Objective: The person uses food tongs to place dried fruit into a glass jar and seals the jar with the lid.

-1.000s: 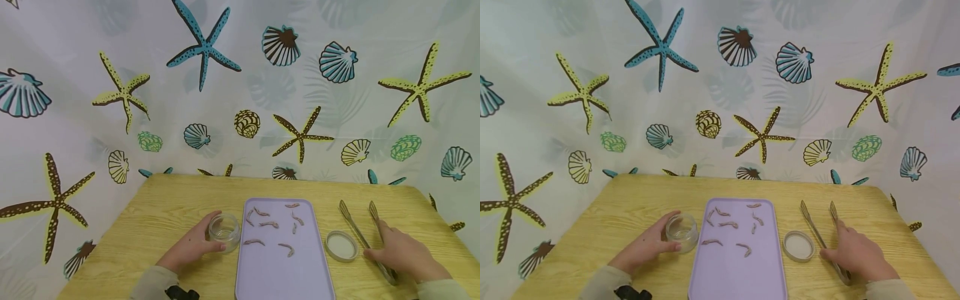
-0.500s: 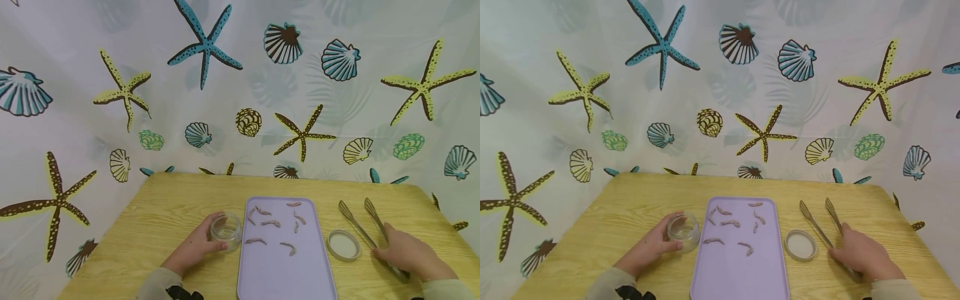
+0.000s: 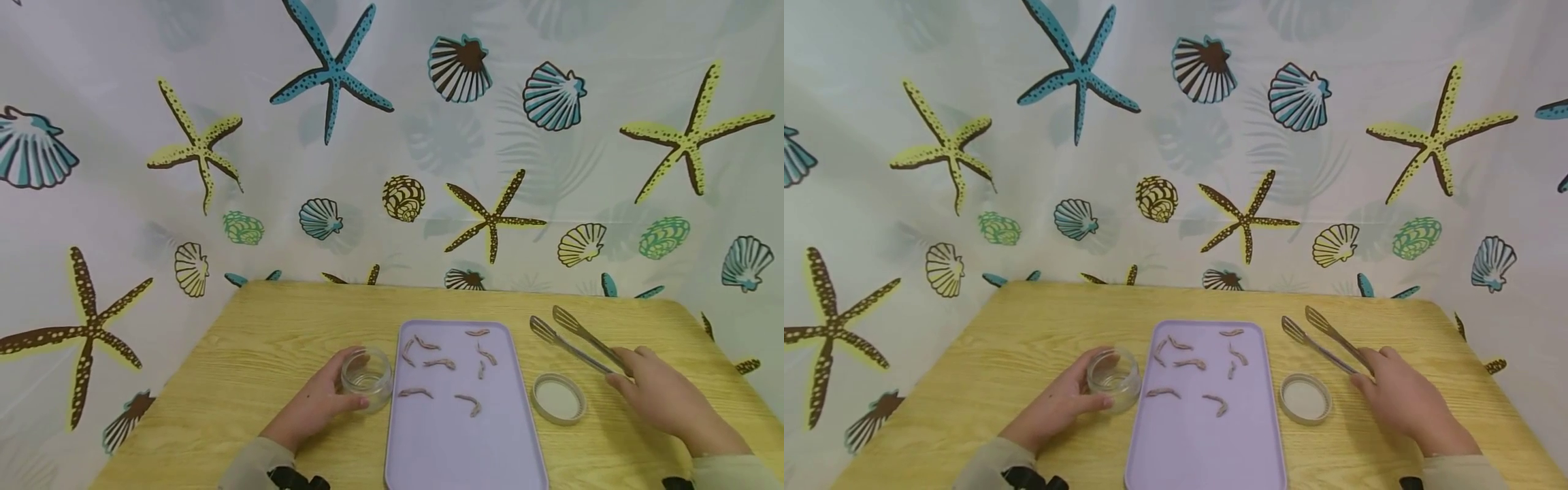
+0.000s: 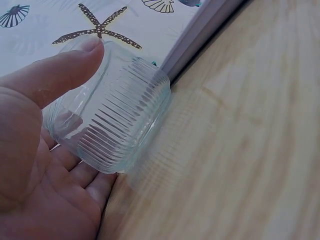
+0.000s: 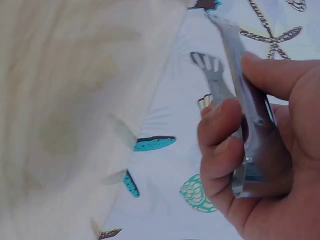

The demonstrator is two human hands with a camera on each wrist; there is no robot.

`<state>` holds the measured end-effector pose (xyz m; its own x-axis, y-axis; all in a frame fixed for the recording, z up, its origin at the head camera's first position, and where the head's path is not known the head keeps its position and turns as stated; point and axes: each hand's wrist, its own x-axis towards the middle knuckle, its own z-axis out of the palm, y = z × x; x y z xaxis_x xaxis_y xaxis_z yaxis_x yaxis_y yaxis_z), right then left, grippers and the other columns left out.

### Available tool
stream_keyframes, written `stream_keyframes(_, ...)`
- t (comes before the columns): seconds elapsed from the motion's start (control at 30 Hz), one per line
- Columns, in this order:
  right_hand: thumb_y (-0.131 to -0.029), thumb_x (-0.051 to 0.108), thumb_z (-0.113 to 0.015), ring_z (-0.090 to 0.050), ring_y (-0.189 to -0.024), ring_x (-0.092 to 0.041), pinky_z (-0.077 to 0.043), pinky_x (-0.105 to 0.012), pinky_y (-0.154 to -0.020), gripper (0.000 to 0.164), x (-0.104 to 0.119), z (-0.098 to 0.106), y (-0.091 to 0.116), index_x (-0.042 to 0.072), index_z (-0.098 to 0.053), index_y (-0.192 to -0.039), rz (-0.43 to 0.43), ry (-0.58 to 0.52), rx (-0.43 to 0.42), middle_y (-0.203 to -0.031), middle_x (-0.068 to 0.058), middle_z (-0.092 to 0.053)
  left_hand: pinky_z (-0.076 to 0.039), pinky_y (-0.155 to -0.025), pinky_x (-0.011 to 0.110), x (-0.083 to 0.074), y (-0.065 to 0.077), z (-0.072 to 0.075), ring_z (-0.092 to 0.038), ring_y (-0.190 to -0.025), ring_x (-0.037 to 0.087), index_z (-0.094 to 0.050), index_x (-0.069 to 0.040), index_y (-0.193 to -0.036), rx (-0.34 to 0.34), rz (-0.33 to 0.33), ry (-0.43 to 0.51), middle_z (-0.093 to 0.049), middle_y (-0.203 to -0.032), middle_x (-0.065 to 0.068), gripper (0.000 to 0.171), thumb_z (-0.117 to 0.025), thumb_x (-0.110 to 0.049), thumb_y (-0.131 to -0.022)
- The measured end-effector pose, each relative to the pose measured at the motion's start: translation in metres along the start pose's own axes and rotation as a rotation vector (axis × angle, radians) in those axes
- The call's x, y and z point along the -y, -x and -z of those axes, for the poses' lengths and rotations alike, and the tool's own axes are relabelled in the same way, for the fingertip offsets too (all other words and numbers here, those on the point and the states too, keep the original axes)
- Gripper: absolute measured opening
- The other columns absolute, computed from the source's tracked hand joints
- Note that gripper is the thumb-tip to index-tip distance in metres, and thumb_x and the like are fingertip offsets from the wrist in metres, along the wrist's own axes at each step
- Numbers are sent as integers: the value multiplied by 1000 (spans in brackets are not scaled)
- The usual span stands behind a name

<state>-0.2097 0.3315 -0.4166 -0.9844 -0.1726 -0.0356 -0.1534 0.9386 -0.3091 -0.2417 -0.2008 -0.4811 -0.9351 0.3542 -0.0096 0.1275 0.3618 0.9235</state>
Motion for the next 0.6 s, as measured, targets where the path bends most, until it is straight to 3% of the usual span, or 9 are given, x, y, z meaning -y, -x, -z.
stream_keyframes(0.2, -100, 35, -65, -62, -108, -44, -52, -61, -82, 56, 22, 4, 1, -1, -55, -141, 101, -33, -84, -125, -25, -62, -17, -122, 49, 1, 1, 1, -30, -148, 25, -34, -21, -155, 9, -7, 12, -46, -153, 3, 88, -85, -30, -84)
stream_keyframes(0.6, -94, 28, -73, -69, -99, -27, -56, -50, -75, 42, 51, -7, -9, 13, -68, -133, 197, 7, -92, -112, -5, -72, -16, -122, 50, 2, 0, 2, -25, -149, 25, -32, -21, -156, 37, -17, 26, -43, -156, 5, 88, -83, -29, -86)
